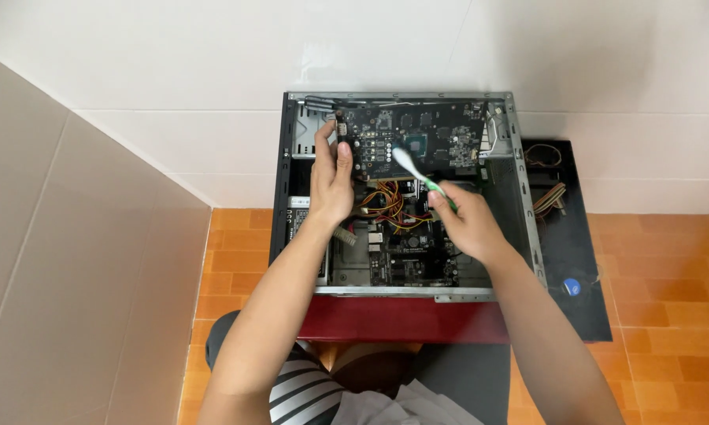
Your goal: Cleaning dust from a computer motherboard and graphics card using a toothbrush.
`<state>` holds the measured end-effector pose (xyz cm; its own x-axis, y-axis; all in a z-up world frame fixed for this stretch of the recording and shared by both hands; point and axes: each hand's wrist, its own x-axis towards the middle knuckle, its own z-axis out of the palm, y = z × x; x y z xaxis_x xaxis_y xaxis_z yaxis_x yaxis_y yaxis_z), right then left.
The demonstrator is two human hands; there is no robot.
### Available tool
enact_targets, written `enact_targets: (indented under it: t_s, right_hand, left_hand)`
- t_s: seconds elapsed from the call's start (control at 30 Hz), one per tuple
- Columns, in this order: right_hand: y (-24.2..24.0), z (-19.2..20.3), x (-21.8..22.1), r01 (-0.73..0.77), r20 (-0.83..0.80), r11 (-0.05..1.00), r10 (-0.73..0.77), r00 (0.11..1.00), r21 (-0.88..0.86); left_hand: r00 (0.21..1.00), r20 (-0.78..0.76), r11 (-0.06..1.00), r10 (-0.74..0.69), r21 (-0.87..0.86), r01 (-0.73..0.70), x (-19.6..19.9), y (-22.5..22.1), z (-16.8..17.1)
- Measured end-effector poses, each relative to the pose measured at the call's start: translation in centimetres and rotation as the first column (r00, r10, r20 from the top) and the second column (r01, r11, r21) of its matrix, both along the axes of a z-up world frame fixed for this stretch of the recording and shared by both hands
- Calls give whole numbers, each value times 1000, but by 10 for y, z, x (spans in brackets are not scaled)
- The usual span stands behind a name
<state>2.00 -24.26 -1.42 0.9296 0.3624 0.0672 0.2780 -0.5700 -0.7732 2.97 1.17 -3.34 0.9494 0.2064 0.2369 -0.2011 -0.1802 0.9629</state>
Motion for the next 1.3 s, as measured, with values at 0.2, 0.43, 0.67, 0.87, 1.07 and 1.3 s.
enact_targets:
  t_s: [0.2,0.43,0.67,0.87,1.07,1.3]
  right_hand:
    - [-1,8,-3,-8,-49,999,6,999,-40]
    - [-4,4,2,89,46,994,-92,995,62]
    - [-3,6,-1,42,6,999,-42,999,32]
    - [-1,10,-3,34,-20,993,-32,999,110]
    - [-1,7,-3,59,-9,994,-58,998,93]
    - [-2,3,-2,106,15,993,-107,994,42]
  left_hand:
    - [995,-92,999,-33,-5,33,-6,0,19]
    - [1000,-5,1000,-27,-8,27,-17,-6,39]
    - [999,9,999,-49,-9,49,-11,-5,22]
    - [999,26,999,-40,7,40,-8,-3,11]
    - [999,24,1000,-28,13,27,-17,-5,33]
    - [999,28,1000,-20,-7,20,-21,-8,42]
